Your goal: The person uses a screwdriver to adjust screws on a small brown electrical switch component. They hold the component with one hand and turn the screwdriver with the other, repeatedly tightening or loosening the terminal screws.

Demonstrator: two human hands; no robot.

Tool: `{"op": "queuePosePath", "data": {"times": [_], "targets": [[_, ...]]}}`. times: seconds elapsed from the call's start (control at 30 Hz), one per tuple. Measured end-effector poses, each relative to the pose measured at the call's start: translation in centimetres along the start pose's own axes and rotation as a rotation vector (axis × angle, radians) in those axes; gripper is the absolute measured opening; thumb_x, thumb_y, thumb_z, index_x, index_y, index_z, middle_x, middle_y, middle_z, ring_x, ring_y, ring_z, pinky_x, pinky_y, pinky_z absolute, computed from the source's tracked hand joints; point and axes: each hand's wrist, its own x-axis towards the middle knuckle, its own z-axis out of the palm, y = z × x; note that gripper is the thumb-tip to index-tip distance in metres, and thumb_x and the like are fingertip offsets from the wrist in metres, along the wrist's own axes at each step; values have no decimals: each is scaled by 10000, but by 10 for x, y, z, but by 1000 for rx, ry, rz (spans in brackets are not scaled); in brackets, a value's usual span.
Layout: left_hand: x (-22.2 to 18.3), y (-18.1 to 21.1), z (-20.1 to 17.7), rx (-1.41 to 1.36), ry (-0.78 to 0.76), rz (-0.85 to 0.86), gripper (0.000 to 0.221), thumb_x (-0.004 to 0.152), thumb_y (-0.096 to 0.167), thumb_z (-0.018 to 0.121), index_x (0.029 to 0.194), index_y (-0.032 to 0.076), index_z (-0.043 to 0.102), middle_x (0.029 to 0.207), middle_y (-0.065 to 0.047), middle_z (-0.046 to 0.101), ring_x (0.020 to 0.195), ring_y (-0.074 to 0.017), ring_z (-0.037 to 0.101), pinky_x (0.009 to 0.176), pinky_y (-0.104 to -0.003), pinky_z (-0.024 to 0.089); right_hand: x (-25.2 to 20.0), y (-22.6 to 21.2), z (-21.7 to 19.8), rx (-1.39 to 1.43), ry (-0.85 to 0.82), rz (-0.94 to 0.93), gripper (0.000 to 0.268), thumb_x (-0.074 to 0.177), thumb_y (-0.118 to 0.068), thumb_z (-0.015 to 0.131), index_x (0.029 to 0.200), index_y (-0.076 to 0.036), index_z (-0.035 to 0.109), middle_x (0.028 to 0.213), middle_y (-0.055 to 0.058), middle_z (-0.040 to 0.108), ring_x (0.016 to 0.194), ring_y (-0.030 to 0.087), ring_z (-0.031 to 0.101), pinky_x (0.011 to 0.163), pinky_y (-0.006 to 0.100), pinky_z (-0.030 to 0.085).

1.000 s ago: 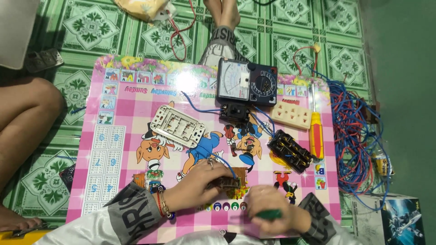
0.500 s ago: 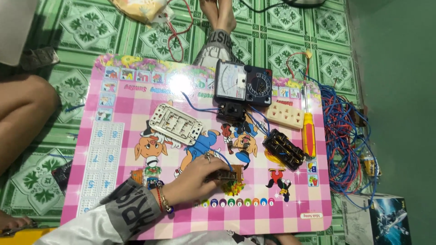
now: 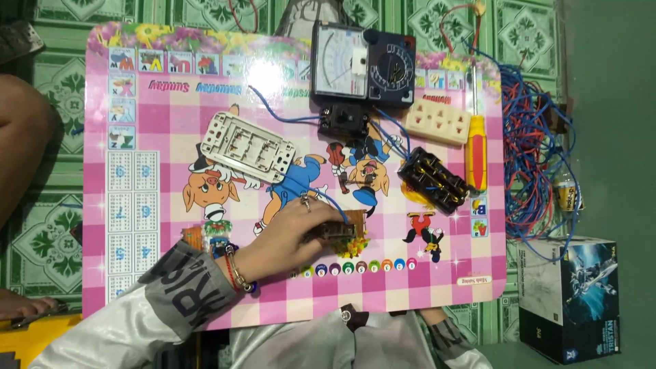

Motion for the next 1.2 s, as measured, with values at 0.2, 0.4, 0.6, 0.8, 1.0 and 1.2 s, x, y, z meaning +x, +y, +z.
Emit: {"op": "queuePosePath", "data": {"times": [0.2,0.4,0.6,0.8,1.0,1.2], "targets": [[1,-1,3,20,16,34,340,861,130,673,1199,112,705,1057,-137,744,1017,-356,667,906,-452,473,63,-83,-101,-75,-25,115,615,964,-152,624,1486,41,362,1406,365,509,1295,549,502,1134,628,380],[1,-2,3,47,22,53,365,832,106,678,1196,110,696,1048,-147,739,1016,-381,665,897,-469,472,22,-245,-242,-218,-212,110,386,1009,-217,558,1328,-7,613,1138,279,784,1061,446,776,991,552,580],[1,-3,13,47,43,-11,341,858,130,687,1198,126,708,1063,-126,749,999,-350,678,885,-427,454,10,-277,-276,15,567,-597,334,778,-336,775,1004,-104,856,874,62,743,887,291,720,930,449,584],[5,6,25,95,101,-51,348,853,134,725,1199,170,723,1062,-81,763,966,-306,678,854,-395,423,164,-353,-296,691,763,-885,260,949,-243,738,952,2,651,744,155,676,646,213,653,550,283,566],[0,-3,20,183,126,67,291,857,123,724,1145,164,738,1059,-74,767,1000,-328,656,851,-417,426,185,-362,-288,759,726,-1037,227,1015,-265,569,995,-43,525,690,172,654,547,237,676,482,310,593],[0,-3,16,219,85,110,247,869,141,726,1111,183,756,1069,-40,777,1023,-290,648,887,-414,413,193,-345,-272,520,601,-1357,166,895,-62,615,797,-67,482,623,190,655,446,276,619,402,352,537]]}}
